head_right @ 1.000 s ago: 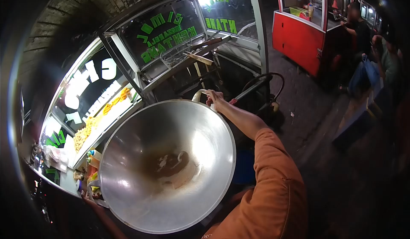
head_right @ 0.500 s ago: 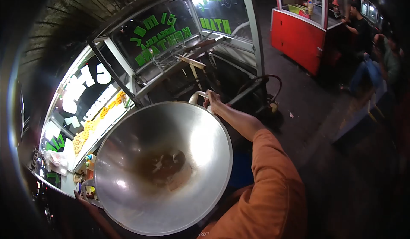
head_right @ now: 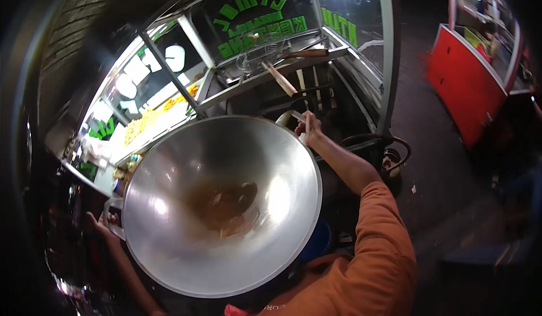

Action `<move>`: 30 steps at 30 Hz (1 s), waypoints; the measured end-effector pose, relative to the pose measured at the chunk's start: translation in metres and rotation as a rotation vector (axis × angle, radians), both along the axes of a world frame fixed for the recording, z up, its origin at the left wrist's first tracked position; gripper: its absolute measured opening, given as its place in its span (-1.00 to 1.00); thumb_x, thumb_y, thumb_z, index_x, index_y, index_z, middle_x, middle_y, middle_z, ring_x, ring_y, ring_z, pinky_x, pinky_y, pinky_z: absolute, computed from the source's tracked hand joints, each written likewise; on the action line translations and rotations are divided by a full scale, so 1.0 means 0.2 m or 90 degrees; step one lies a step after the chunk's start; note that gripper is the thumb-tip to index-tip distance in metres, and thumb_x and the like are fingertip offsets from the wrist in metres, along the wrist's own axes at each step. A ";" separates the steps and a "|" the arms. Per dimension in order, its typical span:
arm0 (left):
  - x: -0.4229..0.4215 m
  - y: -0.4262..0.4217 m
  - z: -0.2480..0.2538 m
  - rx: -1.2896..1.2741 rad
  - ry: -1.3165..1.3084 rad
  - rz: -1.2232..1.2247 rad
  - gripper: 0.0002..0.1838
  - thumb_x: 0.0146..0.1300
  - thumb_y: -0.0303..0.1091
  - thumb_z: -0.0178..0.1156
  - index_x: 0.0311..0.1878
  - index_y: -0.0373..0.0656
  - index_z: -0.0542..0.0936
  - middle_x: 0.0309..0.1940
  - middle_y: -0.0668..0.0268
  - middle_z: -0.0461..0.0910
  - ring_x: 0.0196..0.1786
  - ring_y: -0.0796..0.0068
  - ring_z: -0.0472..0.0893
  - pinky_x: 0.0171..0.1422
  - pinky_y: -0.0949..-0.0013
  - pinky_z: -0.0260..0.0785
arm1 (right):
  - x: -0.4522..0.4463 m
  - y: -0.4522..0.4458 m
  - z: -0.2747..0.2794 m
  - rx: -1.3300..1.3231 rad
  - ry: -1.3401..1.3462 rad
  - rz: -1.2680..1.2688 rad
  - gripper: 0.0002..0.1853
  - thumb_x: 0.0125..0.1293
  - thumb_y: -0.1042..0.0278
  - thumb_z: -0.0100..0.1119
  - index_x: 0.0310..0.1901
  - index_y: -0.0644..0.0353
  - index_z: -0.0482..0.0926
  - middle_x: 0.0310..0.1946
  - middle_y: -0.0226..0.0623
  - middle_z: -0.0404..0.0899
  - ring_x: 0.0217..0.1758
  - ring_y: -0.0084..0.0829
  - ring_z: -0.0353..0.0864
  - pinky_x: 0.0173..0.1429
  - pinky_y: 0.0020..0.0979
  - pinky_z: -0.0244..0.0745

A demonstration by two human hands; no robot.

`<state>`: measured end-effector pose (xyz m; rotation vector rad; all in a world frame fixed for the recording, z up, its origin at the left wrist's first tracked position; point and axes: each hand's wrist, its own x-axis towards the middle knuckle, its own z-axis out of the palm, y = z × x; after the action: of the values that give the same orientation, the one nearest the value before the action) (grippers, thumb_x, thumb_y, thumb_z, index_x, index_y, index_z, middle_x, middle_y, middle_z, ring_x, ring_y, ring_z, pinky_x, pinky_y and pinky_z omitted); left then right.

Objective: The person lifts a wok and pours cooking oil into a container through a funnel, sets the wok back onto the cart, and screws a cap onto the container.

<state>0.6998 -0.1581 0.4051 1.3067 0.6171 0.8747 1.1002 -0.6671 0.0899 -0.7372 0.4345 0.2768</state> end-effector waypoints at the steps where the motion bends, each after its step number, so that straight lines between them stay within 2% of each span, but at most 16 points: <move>1: 0.01 -0.05 0.02 0.005 0.000 -0.002 -0.27 0.04 0.50 -0.15 -0.63 -0.10 0.26 -0.76 0.47 0.20 -0.71 0.59 0.22 -0.43 0.48 0.31 | 0.03 -0.02 0.00 0.005 0.000 0.006 -0.72 0.00 0.17 0.03 -0.58 0.25 0.39 -0.82 -0.36 0.26 -0.81 -0.37 0.25 -0.60 -0.30 0.33; 3: 0.03 -0.17 0.05 -0.007 -0.002 -0.001 -0.29 0.04 0.49 -0.11 -0.63 -0.09 0.27 -0.75 0.47 0.22 -0.69 0.59 0.27 -0.41 0.48 0.33 | 0.09 -0.07 0.00 0.026 0.022 0.028 -0.71 -0.01 0.14 0.05 -0.58 0.24 0.39 -0.82 -0.37 0.26 -0.80 -0.38 0.25 -0.58 -0.29 0.34; 5: 0.06 -0.26 0.07 -0.028 -0.004 0.072 -0.30 0.04 0.47 -0.08 -0.61 -0.11 0.29 -0.73 0.47 0.26 -0.66 0.58 0.33 -0.40 0.51 0.36 | 0.10 -0.12 0.02 0.033 0.022 0.038 -0.71 0.00 0.14 0.04 -0.58 0.24 0.39 -0.81 -0.35 0.26 -0.80 -0.36 0.26 -0.58 -0.29 0.34; 10: 0.10 -0.25 0.03 -0.039 -0.042 -0.041 -0.31 0.04 0.43 -0.02 -0.58 -0.14 0.34 -0.69 0.44 0.31 -0.61 0.53 0.39 -0.39 0.52 0.38 | 0.10 -0.22 0.06 0.008 0.016 0.015 -0.74 -0.01 0.16 0.02 -0.60 0.21 0.39 -0.78 -0.29 0.31 -0.79 -0.29 0.31 -0.61 -0.22 0.34; 13: 0.13 -0.29 0.01 -0.085 -0.045 -0.051 -0.32 0.04 0.42 -0.02 -0.53 -0.14 0.37 -0.65 0.44 0.32 -0.58 0.53 0.39 -0.40 0.52 0.37 | 0.11 -0.28 0.12 -0.030 0.052 -0.001 -0.73 0.01 0.14 0.01 -0.59 0.19 0.37 -0.78 -0.28 0.31 -0.78 -0.28 0.32 -0.61 -0.21 0.34; 14: 0.15 -0.23 -0.02 -0.093 -0.057 -0.043 -0.32 0.05 0.42 -0.02 -0.43 -0.15 0.40 -0.61 0.44 0.32 -0.57 0.54 0.37 -0.39 0.49 0.37 | 0.11 -0.30 0.12 -0.035 0.043 -0.008 -0.73 0.01 0.14 0.00 -0.58 0.20 0.37 -0.78 -0.28 0.30 -0.77 -0.28 0.32 -0.60 -0.20 0.34; 17: 0.17 -0.17 -0.09 -0.084 -0.066 -0.171 -0.29 0.05 0.43 -0.03 -0.31 -0.18 0.41 -0.59 0.45 0.30 -0.56 0.54 0.36 -0.34 0.47 0.38 | 0.14 -0.36 0.16 -0.047 0.042 -0.025 -0.71 0.03 0.13 -0.02 -0.55 0.22 0.37 -0.78 -0.27 0.30 -0.77 -0.30 0.30 -0.61 -0.22 0.33; 19: 0.26 -0.18 -0.09 -0.063 -0.050 -0.141 -0.26 0.06 0.44 -0.07 -0.26 -0.21 0.41 -0.58 0.45 0.29 -0.51 0.55 0.36 -0.30 0.45 0.37 | 0.16 -0.40 0.17 -0.041 0.083 -0.036 -0.69 0.05 0.11 -0.05 -0.52 0.24 0.38 -0.76 -0.28 0.30 -0.78 -0.33 0.28 -0.63 -0.27 0.31; 20: 0.31 -0.20 -0.10 -0.050 -0.041 -0.120 -0.25 0.06 0.45 -0.08 -0.26 -0.21 0.42 -0.58 0.45 0.29 -0.50 0.55 0.37 -0.30 0.45 0.37 | 0.21 -0.44 0.14 0.015 0.065 0.025 -0.68 0.07 0.10 -0.11 -0.51 0.25 0.36 -0.75 -0.28 0.30 -0.79 -0.33 0.29 -0.63 -0.24 0.31; 26: 0.67 -0.27 -0.18 -0.049 -0.037 -0.114 -0.19 0.06 0.44 -0.07 -0.10 -0.26 0.44 -0.56 0.44 0.32 -0.48 0.54 0.37 -0.30 0.42 0.36 | 0.61 -0.52 -0.06 0.014 0.071 0.016 -0.66 0.11 0.10 -0.15 -0.50 0.28 0.36 -0.70 -0.20 0.34 -0.78 -0.25 0.31 -0.61 -0.13 0.33; 27: 0.74 -0.31 -0.19 -0.046 -0.030 -0.083 -0.20 0.04 0.44 -0.04 -0.17 -0.27 0.44 -0.56 0.43 0.34 -0.50 0.51 0.39 -0.27 0.37 0.36 | 0.67 -0.53 -0.06 -0.032 0.069 0.012 -0.65 0.14 0.10 -0.17 -0.49 0.28 0.37 -0.71 -0.19 0.34 -0.76 -0.24 0.33 -0.60 -0.12 0.34; 29: 0.87 -0.37 -0.22 -0.067 -0.035 -0.116 -0.19 0.04 0.44 -0.04 -0.13 -0.28 0.44 -0.54 0.42 0.36 -0.50 0.51 0.39 -0.26 0.38 0.37 | 0.83 -0.54 -0.09 -0.069 0.069 0.002 -0.64 0.18 0.10 -0.21 -0.50 0.26 0.37 -0.72 -0.18 0.34 -0.73 -0.24 0.34 -0.59 -0.11 0.33; 30: 0.93 -0.41 -0.23 -0.069 -0.018 -0.133 -0.17 0.04 0.44 -0.04 -0.11 -0.29 0.45 -0.52 0.41 0.39 -0.48 0.51 0.41 -0.26 0.39 0.37 | 0.91 -0.56 -0.17 -0.073 -0.009 0.017 -0.63 0.21 0.10 -0.26 -0.49 0.24 0.38 -0.73 -0.18 0.33 -0.72 -0.25 0.34 -0.61 -0.12 0.31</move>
<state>0.8850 -0.2401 0.3596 1.2345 0.4888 0.6777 1.2824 -0.7791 0.0566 -0.8576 0.4296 0.2738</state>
